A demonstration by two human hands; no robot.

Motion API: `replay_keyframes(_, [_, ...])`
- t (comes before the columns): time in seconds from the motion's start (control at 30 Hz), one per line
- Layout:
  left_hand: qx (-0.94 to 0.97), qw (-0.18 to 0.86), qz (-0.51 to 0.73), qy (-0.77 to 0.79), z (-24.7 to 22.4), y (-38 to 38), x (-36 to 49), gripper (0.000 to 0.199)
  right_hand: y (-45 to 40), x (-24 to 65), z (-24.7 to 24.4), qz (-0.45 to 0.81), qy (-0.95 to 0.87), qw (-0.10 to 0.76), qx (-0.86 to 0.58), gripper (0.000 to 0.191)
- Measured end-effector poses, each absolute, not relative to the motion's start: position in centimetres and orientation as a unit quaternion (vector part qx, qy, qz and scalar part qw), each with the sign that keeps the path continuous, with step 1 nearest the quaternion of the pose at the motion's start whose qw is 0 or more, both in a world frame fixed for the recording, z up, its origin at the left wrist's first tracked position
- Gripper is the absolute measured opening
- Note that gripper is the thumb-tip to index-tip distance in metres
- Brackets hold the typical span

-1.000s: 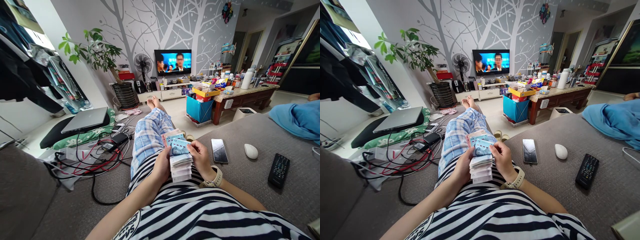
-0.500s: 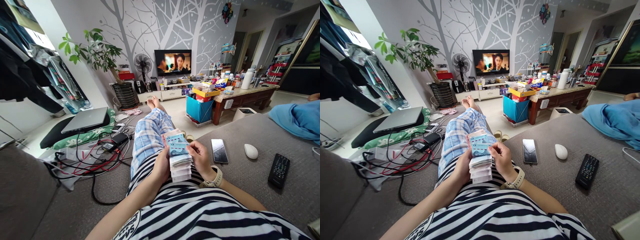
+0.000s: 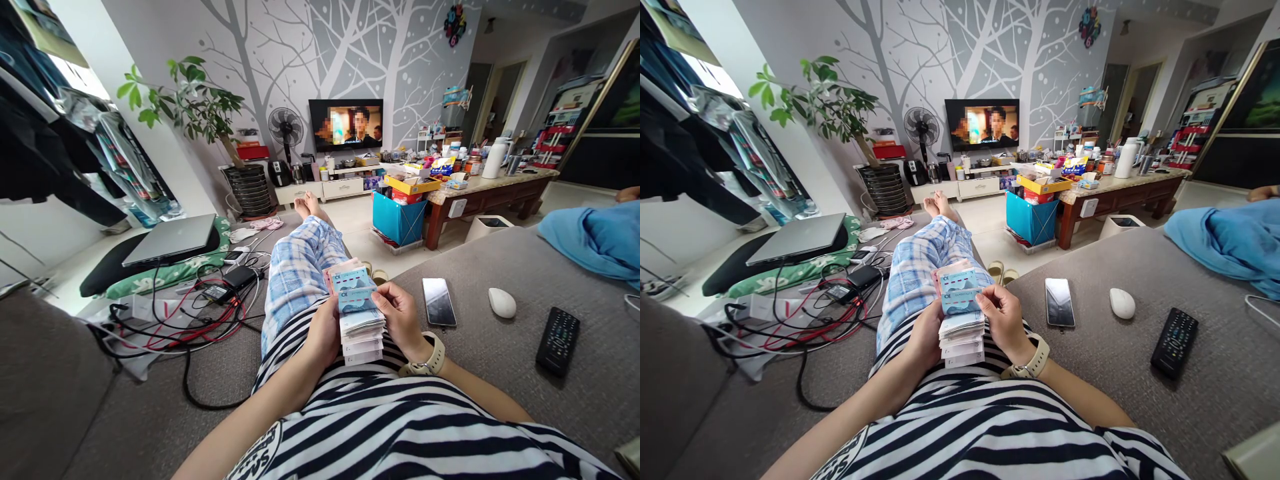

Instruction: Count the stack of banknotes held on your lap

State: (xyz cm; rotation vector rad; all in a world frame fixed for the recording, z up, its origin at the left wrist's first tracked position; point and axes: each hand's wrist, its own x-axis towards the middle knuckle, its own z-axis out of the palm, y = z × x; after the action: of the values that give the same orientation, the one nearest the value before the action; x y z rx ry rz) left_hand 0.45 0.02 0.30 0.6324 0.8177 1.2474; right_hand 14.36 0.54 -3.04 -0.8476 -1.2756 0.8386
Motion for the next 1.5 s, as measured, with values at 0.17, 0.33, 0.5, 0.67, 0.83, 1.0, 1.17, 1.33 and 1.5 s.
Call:
replay_keyframes(0.17, [0.293, 0.689, 0.561, 0.354, 0.27, 0.13, 0.47, 0.029, 0.52, 14.40, -3.10, 0.369, -0.562, 0.644, -0.366, 0.024])
replay_keyframes(0.33, [0.291, 0.694, 0.560, 0.348, 0.13, 0.14, 0.44, 0.028, 0.48, 14.39, -3.08, 0.367, -0.564, 0.644, -0.364, 0.023])
replay_keyframes(0.5, [0.283, 0.698, 0.562, 0.342, 0.00, 0.18, 0.43, 0.029, 0.54, 14.37, -3.09, 0.368, -0.563, 0.644, -0.366, 0.025])
replay_keyframes(0.67, [0.276, 0.693, 0.565, 0.352, 0.23, 0.08, 0.50, 0.027, 0.61, 14.36, -3.15, 0.368, -0.562, 0.642, -0.369, 0.026])
replay_keyframes(0.83, [0.281, 0.690, 0.565, 0.355, 0.36, -0.04, 0.50, 0.026, 0.59, 14.39, -3.16, 0.367, -0.563, 0.643, -0.366, 0.025])
replay_keyframes(1.0, [0.276, 0.694, 0.560, 0.358, 0.18, 0.10, 0.38, 0.028, 0.50, 14.43, -3.02, 0.366, -0.566, 0.646, -0.358, 0.023])
replay_keyframes(1.17, [0.265, 0.698, 0.557, 0.364, 0.00, 0.19, 0.21, 0.031, 0.29, 14.44, -2.83, 0.374, -0.570, 0.650, -0.335, 0.021])
replay_keyframes(1.33, [0.249, 0.704, 0.563, 0.354, 0.12, 0.10, 0.36, 0.033, -0.08, 14.44, -2.43, 0.367, -0.576, 0.661, -0.309, 0.026])
replay_keyframes(1.5, [0.252, 0.698, 0.565, 0.360, 0.26, -0.03, 0.39, 0.029, 0.17, 14.37, -2.40, 0.371, -0.559, 0.659, -0.339, 0.024])
